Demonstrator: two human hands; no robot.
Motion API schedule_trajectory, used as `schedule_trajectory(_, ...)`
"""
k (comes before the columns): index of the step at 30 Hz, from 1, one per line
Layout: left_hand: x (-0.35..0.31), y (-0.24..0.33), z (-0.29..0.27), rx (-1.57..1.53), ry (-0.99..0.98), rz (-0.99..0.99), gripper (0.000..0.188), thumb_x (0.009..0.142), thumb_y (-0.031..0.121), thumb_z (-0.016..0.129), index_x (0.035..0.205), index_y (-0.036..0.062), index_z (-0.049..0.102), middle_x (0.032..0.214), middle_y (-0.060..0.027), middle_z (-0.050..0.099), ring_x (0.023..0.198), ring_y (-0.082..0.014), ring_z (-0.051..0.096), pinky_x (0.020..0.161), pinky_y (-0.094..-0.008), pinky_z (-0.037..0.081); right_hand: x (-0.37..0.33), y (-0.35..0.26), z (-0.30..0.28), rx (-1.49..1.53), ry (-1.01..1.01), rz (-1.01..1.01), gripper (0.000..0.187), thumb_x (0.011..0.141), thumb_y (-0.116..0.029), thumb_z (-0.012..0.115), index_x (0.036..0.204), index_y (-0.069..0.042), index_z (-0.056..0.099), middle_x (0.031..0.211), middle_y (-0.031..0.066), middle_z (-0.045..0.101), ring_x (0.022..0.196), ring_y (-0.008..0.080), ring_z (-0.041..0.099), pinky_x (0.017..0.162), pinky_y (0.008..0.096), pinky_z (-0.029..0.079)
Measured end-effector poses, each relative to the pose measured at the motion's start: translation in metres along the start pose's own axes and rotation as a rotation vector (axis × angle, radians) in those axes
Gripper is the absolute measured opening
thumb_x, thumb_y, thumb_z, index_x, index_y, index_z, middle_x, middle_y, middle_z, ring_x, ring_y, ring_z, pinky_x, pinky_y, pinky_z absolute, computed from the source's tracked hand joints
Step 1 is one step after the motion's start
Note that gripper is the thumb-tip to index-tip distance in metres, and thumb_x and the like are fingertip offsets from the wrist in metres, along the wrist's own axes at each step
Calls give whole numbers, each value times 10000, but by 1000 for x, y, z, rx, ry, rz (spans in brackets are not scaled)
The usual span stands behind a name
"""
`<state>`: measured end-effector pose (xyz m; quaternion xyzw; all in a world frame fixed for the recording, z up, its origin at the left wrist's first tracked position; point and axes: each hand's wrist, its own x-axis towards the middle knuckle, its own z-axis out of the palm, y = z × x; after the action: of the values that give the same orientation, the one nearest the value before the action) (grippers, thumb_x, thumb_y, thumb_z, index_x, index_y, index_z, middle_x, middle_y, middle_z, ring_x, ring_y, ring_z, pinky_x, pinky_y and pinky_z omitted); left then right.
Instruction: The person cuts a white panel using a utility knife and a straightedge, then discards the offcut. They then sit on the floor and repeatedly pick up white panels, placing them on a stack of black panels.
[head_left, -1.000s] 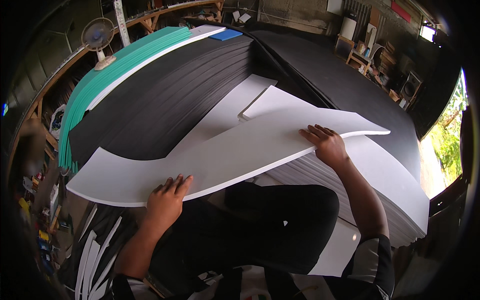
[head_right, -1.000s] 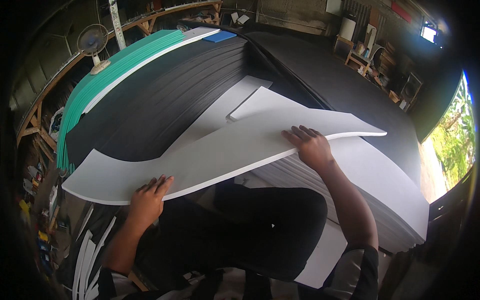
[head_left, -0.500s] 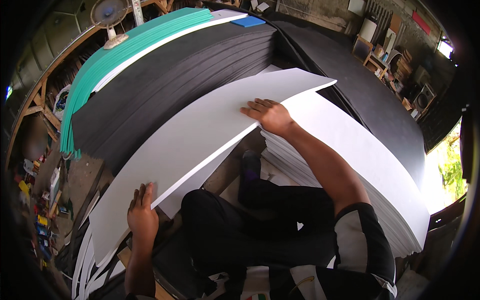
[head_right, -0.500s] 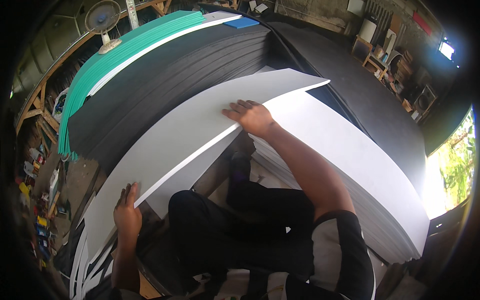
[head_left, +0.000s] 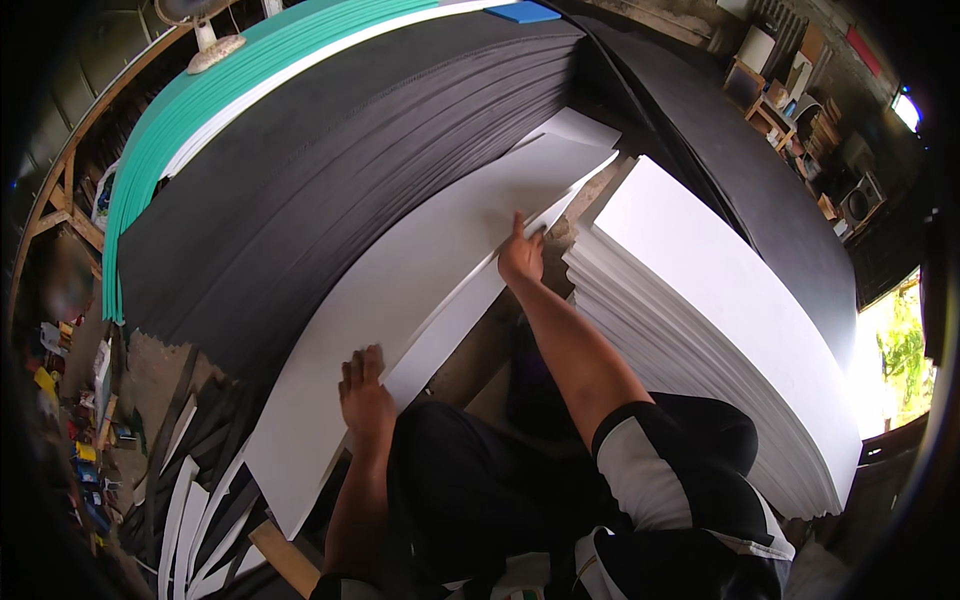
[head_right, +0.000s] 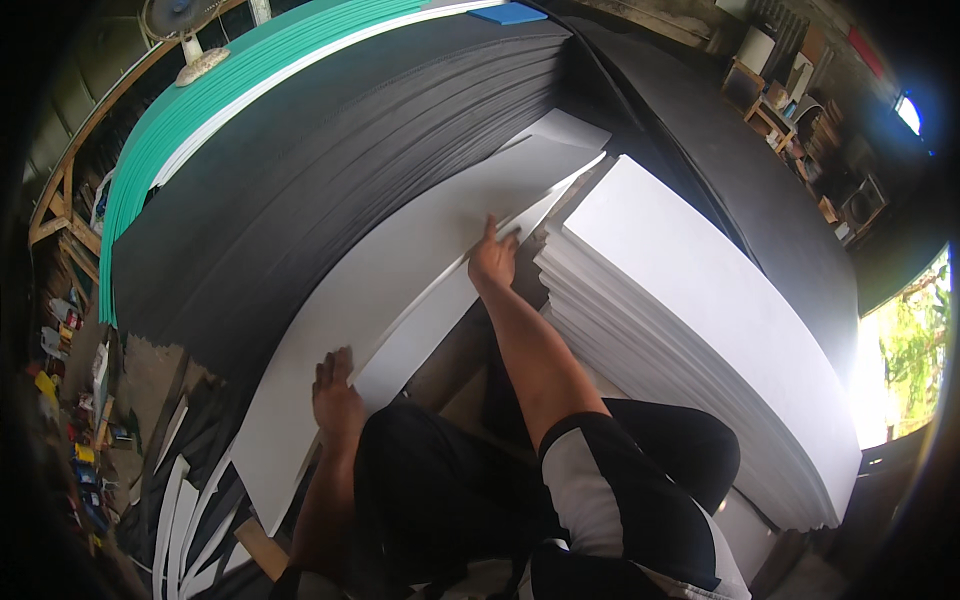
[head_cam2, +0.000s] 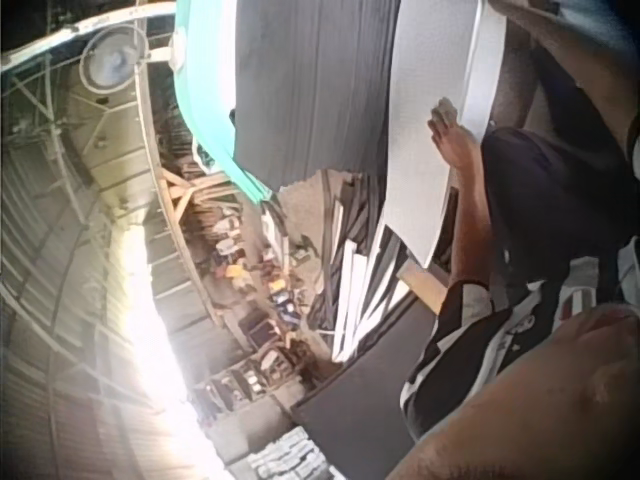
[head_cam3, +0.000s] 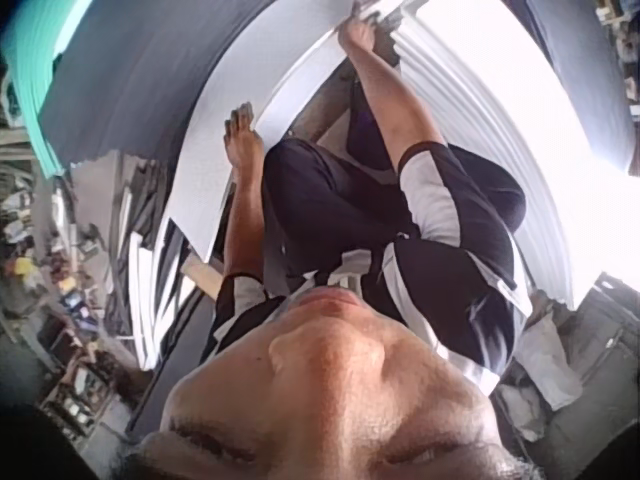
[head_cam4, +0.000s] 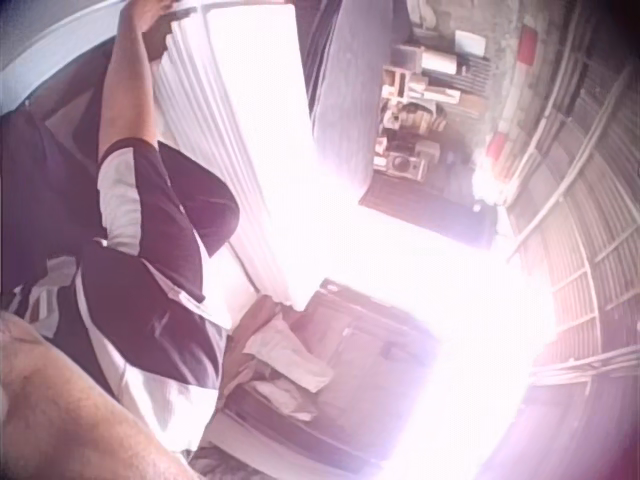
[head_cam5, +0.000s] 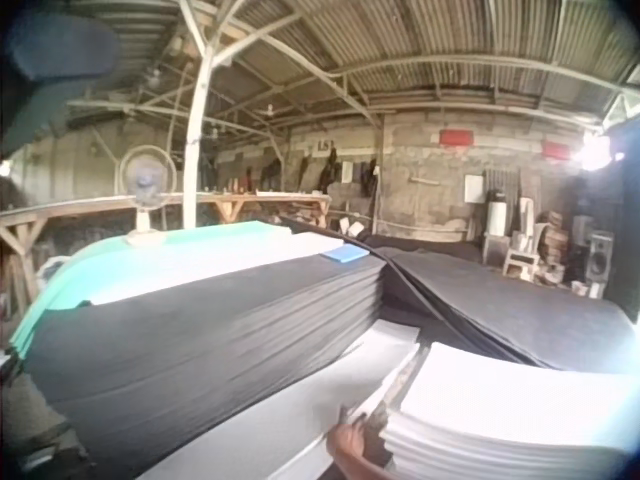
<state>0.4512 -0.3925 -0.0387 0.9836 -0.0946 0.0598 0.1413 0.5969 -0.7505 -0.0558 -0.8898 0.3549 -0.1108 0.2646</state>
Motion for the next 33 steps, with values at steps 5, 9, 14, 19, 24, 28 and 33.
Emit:
schedule_trajectory(5, 25, 8, 57, 8, -223, -37, 624, 911, -2, 613, 1501, 167, 503, 1525, -155, 531, 1413, -425, 499, 1117, -570, 460, -21, 40, 104, 846, 63, 488, 738, 969, -255, 652, 1621, -162, 317, 1477, 229, 536, 1191, 400, 667, 820, 496, 644)
schedule_trajectory(9, 37, -13, 87, -37, -145, 207, 675, 884, 22, 656, 1516, 202, 497, 1539, -143, 507, 1432, -402, 476, 1141, -564, 440, -19, 45, 139, 757, 145, 316, 779, 853, -138, 766, 1548, -72, 419, 1430, 216, 588, 1203, 421, 660, 917, 479, 608)
schedule_trajectory(14, 11, -64, 102, -14, -267, 214, 721, 877, 175, 715, 1547, 261, 464, 1595, -157, 435, 1498, -391, 392, 1190, -599, 363, 24, 42, 123, 657, 271, 310, 662, 799, -79, 794, 1402, 10, 534, 1344, 248, 641, 1228, 424, 647, 1045, 452, 506)
schedule_trajectory(19, -64, -116, 85, -30, -403, 54, 754, 926, 418, 725, 1596, 294, 404, 1696, -166, 269, 1578, -409, 229, 1219, -698, 224, 82, 82, 111, 762, 254, 169, 633, 860, -45, 740, 1443, 14, 501, 1362, 220, 634, 1282, 391, 614, 1069, 435, 489)
schedule_trajectory(24, -78, -116, 114, -7, -369, 71, 820, 927, 513, 722, 1629, 308, 352, 1731, -175, 171, 1588, -492, 97, 1204, -761, 120, 8, 105, 174, 601, 358, 224, 560, 947, -59, 676, 1474, -28, 490, 1335, 191, 644, 1246, 335, 599, 1042, 433, 481)
schedule_trajectory(28, -86, -113, 119, -77, -359, 22, 842, 930, 433, 735, 1646, 341, 302, 1723, -194, 190, 1584, -491, 125, 1217, -737, 147, -29, 113, 170, 930, 158, 413, 671, 958, -44, 681, 1569, -97, 406, 1252, 186, 678, 981, 319, 663, 797, 427, 554)
schedule_trajectory(33, -103, -122, 84, 52, -323, -156, 962, 804, 416, 845, 1623, 320, 350, 1711, -182, 213, 1588, -468, 132, 1238, -685, 190, 8, 106, 118, 1056, 8, 462, 746, 960, 33, 626, 1628, -130, 337, 1428, 169, 581, 1195, 352, 623, 975, 508, 552)
